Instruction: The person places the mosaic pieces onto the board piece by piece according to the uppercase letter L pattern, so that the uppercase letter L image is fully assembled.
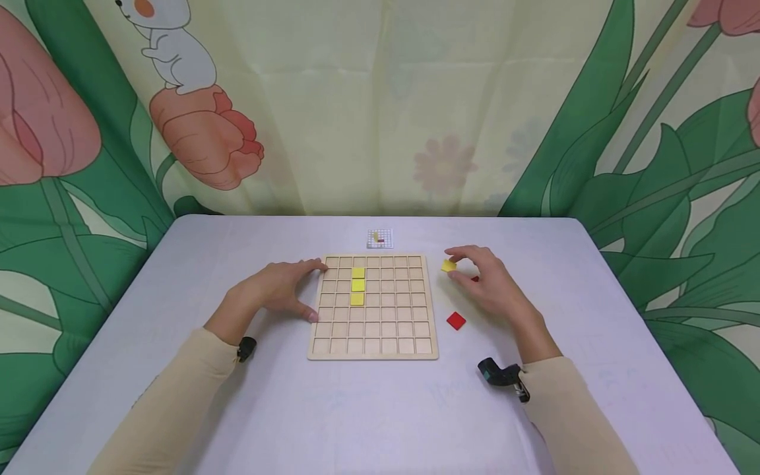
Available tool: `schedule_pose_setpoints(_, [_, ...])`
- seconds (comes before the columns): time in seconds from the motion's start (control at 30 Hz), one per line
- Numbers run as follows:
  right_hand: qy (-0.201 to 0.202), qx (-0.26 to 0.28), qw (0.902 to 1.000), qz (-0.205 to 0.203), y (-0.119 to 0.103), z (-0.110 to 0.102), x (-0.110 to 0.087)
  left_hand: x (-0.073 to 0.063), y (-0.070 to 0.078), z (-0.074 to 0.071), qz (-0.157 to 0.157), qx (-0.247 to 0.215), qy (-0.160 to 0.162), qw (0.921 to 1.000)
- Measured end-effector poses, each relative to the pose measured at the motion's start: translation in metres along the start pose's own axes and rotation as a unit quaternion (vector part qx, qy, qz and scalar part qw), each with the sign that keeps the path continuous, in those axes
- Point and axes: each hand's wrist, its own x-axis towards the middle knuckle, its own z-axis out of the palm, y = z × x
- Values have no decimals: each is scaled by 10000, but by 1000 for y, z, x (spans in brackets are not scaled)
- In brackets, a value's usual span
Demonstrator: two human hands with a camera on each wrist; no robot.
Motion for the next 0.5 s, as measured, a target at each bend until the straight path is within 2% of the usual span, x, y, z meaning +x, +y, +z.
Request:
schedule_pose_setpoints(0.13, [-112, 25, 9999, 86, -7, 4, 4, 1, 0, 0, -7, 3, -10, 10000])
schedule_pose_setpoints(0.5, [-236, 300, 9992, -86, -22, 18, 15, 3, -2, 2, -81, -12, -47, 10000])
